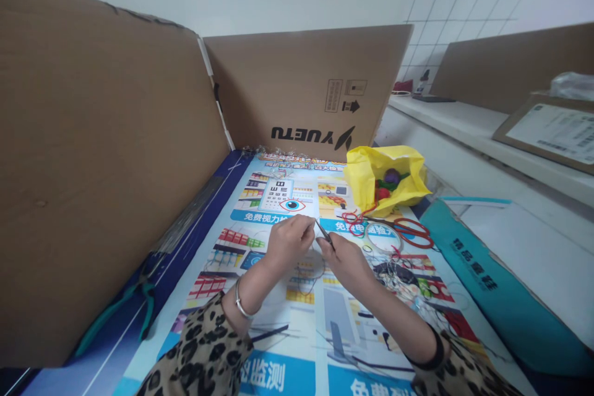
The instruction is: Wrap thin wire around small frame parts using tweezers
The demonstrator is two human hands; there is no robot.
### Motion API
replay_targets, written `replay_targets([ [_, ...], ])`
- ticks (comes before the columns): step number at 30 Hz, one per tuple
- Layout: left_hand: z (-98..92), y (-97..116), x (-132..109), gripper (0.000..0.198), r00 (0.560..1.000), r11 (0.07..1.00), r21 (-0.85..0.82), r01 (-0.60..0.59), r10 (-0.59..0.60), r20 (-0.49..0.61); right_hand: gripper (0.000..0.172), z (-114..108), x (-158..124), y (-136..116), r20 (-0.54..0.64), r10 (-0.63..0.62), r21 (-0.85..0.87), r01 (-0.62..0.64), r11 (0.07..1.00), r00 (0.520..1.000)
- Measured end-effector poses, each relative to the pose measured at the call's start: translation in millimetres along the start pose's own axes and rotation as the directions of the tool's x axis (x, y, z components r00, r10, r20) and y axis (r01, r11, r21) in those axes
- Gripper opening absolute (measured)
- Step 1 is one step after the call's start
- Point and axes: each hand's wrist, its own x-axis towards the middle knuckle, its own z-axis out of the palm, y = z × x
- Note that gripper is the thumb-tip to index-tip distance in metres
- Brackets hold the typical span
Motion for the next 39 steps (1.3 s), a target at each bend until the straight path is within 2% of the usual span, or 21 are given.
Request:
replay_targets([
  [14,2.5,-1.9,-1.9,0.015,1.0,1.0,0.008,0.005,-0.005,-0.012,0.038,1.4,1.2,0.8,0.015,0.013,0.002,-0.013,1.0,1.0],
  [19,2.9,-2.1,-1.8,0.014,1.0,1.0,0.011,0.025,-0.025,0.017,0.037,0.6,2.7,1.1,0.04,0.018,-0.063,-0.015,0.998,0.999],
  [28,-18.6,-10.5,7.6,0.016,0.968,0.995,0.023,-0.095,0.087,0.234,0.038,-6.9,2.4,6.7,0.07,-0.038,-0.227,0.053,0.973,0.997],
  [35,-35.4,-7.2,16.2,0.017,0.903,0.951,0.172,-0.257,0.174,0.392,0.038,-15.5,1.7,5.7,0.146,-0.05,-0.307,0.094,0.947,0.988],
  [39,-38.8,-6.6,18.2,0.019,0.859,0.925,0.166,-0.341,0.235,0.454,0.037,-19.5,1.9,8.7,0.194,-0.073,-0.338,0.136,0.931,0.978],
])
